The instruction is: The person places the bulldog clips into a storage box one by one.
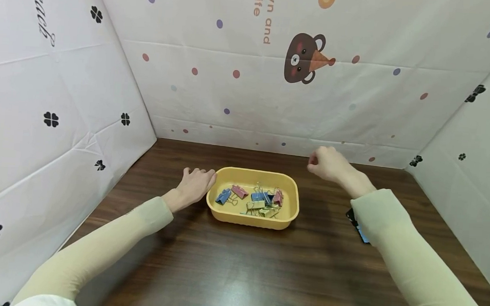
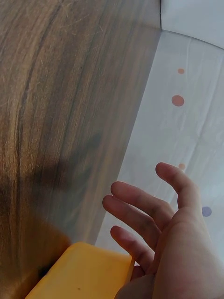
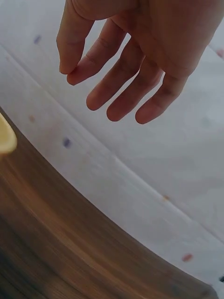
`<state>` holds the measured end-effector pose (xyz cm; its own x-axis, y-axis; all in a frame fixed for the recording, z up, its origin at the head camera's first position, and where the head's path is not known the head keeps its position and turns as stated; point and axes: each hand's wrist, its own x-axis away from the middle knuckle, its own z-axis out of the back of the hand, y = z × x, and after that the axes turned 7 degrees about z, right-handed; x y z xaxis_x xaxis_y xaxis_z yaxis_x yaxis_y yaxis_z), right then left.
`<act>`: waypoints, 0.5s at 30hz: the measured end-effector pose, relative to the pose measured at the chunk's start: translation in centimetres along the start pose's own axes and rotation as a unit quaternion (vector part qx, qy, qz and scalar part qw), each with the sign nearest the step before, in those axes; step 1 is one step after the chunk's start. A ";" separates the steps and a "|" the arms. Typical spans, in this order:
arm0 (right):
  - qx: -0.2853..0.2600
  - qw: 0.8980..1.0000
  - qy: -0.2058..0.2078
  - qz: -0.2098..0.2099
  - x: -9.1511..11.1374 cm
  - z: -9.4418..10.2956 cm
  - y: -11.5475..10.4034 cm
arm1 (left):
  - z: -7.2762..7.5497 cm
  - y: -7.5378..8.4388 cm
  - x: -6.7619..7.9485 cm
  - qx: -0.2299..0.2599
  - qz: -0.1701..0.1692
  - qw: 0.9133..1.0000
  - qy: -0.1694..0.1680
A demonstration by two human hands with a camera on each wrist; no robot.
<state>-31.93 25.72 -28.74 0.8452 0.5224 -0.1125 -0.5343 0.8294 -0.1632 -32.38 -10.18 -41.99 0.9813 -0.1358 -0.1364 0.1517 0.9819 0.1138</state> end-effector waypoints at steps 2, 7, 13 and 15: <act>0.011 1.000 -0.006 -0.014 0.7 0.2 1.2 | 0.0 0.0 0.0 0.002 -0.001 1.000 -0.001; 0.030 0.997 -0.045 -0.059 2.4 0.7 3.3 | 0.1 0.0 0.1 0.002 -0.003 1.000 -0.004; 0.050 0.987 -0.093 -0.118 3.8 0.9 5.6 | 0.3 -0.1 0.2 0.003 -0.003 1.000 0.001; 0.054 0.982 -0.116 -0.141 4.3 0.9 6.5 | 0.3 -0.2 0.3 0.003 -0.003 1.000 0.002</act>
<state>-31.75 33.56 -29.37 0.9453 0.2898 0.1500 -0.2856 0.9571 -0.0488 -32.07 -10.42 -41.73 0.9798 -0.1416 -0.1414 0.1588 0.9801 0.1189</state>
